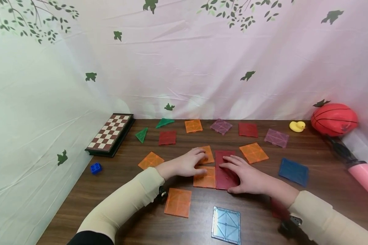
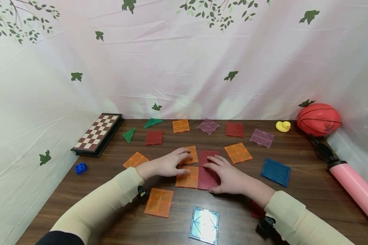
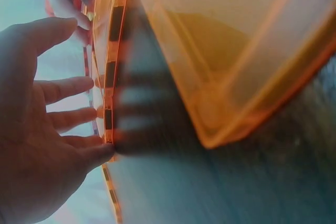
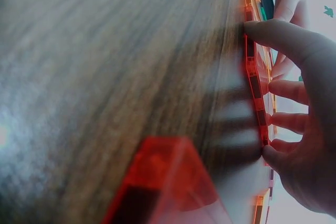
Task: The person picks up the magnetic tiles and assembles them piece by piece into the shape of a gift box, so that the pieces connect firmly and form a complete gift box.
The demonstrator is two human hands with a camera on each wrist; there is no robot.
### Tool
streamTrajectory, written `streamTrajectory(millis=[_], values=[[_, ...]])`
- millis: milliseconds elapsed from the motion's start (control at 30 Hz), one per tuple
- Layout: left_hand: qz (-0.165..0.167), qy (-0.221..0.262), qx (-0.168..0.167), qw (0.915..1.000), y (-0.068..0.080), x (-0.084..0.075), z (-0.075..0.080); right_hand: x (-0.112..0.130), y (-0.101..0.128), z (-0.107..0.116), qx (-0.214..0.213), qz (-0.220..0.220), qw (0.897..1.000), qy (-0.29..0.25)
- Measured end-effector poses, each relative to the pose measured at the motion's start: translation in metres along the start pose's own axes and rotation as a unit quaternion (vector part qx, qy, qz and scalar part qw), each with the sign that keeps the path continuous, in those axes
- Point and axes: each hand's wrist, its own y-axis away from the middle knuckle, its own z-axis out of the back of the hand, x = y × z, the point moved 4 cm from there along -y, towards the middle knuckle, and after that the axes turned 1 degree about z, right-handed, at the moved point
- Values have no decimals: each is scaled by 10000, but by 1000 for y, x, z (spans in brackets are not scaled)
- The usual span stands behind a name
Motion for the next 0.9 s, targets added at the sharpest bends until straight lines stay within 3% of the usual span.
streamTrajectory(millis=[267, 500, 767, 900], values=[[-121, -143, 145, 9997, 1, -10, -5, 2, 2, 2, -28, -28, 10000, 27], [-200, -583, 109, 9980, 9, -22, -10, -2, 4, 9, -56, -81, 9999, -37], [-228, -1097, 115, 9936, 14, -40, -17, -41, 17, 46, -809, -600, 9947, 186], [-266, -1259, 103, 9916, 14, -46, -23, -58, 28, 50, -924, -812, 9910, 538]])
